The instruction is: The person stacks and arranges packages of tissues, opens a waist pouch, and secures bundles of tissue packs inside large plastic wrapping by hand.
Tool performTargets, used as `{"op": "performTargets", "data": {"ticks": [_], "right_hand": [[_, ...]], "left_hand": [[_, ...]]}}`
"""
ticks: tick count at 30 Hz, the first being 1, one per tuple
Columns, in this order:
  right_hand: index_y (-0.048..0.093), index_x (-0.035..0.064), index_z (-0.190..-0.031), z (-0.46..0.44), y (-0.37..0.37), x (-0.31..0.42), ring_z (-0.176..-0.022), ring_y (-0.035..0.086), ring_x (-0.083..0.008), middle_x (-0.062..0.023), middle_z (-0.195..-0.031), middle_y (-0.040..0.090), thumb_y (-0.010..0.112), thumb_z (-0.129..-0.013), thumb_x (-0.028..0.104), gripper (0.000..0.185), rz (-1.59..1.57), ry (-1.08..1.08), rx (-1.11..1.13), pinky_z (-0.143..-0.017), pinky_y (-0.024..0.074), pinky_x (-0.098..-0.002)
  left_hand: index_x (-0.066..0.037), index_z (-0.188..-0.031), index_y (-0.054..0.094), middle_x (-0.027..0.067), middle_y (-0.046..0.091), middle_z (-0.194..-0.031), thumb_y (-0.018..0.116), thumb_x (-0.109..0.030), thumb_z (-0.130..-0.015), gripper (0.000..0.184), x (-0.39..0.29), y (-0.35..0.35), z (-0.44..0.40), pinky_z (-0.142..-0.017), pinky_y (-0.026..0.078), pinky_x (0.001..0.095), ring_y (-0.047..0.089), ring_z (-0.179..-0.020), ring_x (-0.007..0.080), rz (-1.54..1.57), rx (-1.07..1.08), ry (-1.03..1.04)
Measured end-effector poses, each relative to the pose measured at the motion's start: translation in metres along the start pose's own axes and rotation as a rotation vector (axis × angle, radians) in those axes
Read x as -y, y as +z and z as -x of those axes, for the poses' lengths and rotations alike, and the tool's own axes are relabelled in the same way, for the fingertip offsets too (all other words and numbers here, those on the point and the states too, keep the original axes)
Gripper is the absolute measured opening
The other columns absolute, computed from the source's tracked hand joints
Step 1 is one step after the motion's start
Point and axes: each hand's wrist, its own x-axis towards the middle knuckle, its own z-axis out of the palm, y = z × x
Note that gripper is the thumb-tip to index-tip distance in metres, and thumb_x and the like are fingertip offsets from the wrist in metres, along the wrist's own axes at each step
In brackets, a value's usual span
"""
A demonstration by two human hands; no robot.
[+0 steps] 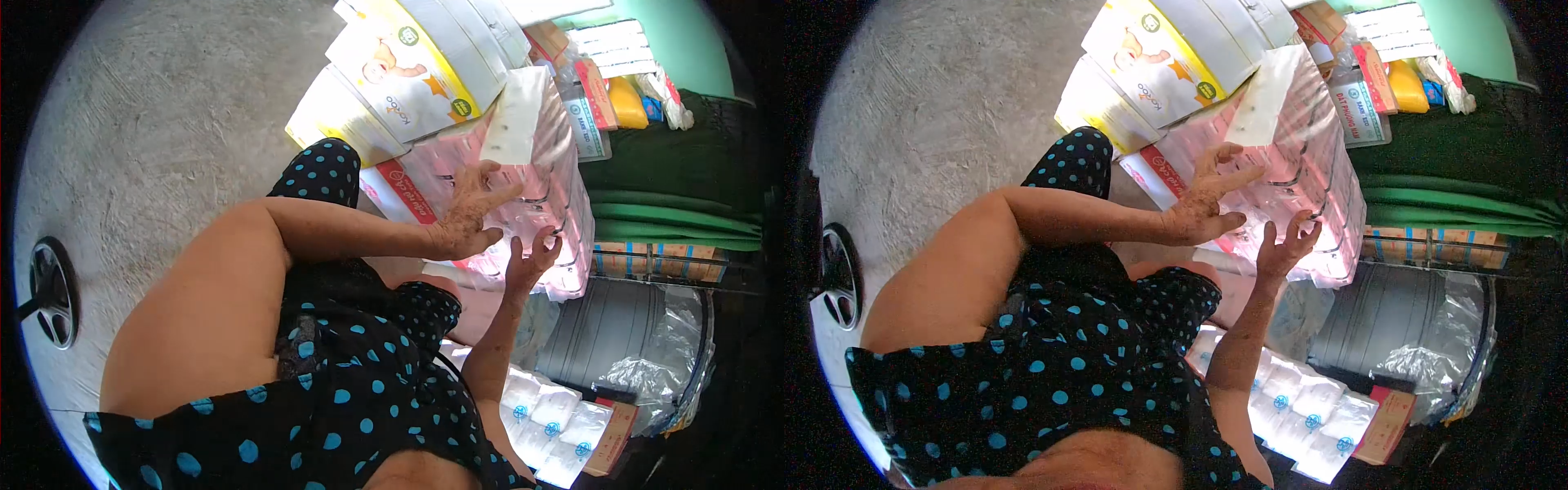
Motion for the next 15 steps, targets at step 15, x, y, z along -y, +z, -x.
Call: {"op": "performTargets", "data": {"ticks": [15], "right_hand": [[0.037, 0.0076, -0.131, 0.004, -0.003, 0.007, -0.114, 0.039, -0.0343, -0.0244, -0.134, 0.021, 0.068, -0.068, 0.01, 0.07, -0.095, 0.115, 0.073, -0.083, 0.0415, -0.0407]], "left_hand": [[-0.015, -0.121, 0.05, 0.0245, 0.026, -0.133, 0.065, -0.017, -0.058, 0.065, 0.012, -0.009, 0.008, -0.097, 0.023, 0.0479, 0.028, -0.116, 0.0406, -0.15, 0.071, 0.115]]}}
